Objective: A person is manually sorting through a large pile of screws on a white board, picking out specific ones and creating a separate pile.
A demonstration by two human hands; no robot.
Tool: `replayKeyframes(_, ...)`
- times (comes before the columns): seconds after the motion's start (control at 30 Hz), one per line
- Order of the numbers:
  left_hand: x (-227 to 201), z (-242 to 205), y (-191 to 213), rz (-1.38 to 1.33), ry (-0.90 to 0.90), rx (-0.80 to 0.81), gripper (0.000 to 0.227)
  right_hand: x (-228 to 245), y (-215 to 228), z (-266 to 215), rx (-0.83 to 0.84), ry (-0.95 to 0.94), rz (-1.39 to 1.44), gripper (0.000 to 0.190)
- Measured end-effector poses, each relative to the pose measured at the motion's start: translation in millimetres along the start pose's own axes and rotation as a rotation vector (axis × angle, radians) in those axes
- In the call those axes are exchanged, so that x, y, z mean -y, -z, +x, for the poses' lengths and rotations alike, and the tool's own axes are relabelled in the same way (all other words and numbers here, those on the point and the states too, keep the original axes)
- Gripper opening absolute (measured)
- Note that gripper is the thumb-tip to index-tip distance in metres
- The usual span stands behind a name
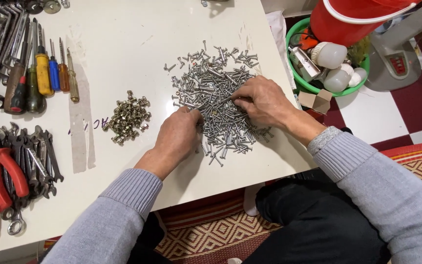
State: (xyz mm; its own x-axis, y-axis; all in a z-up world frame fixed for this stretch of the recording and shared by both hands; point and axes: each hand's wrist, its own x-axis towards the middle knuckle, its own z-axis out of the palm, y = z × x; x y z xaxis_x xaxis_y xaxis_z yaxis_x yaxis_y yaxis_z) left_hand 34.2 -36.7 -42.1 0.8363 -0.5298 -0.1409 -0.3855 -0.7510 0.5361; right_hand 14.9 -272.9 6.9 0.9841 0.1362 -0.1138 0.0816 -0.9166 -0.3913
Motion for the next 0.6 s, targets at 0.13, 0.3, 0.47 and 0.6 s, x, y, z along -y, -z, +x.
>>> replayKeyframes(0.13, -10.2, -1.9, 11.0, -0.084, -0.01, -0.021, 0.024, -15.8, -6.4, 6.9, -0.123, 0.107, 0.071, 0.016)
replayKeyframes(0.3, -19.5, -5.2, 24.7, -0.045, -0.059, -0.089, 0.025, -37.0, -10.8, 23.8, -0.26, 0.15, 0.026, 0.016)
replayKeyframes(0.47, -9.9, 0.8, 16.7, 0.047, -0.033, -0.084, 0.028, -30.7, -12.4, 41.2, -0.276, 0.113, -0.128, 0.021)
replayKeyframes(0.6, -11.9, 0.0, 16.7, 0.059, -0.018, -0.045, 0.028, -27.9, -23.0, 56.8, -0.221, 0.027, -0.199, 0.029)
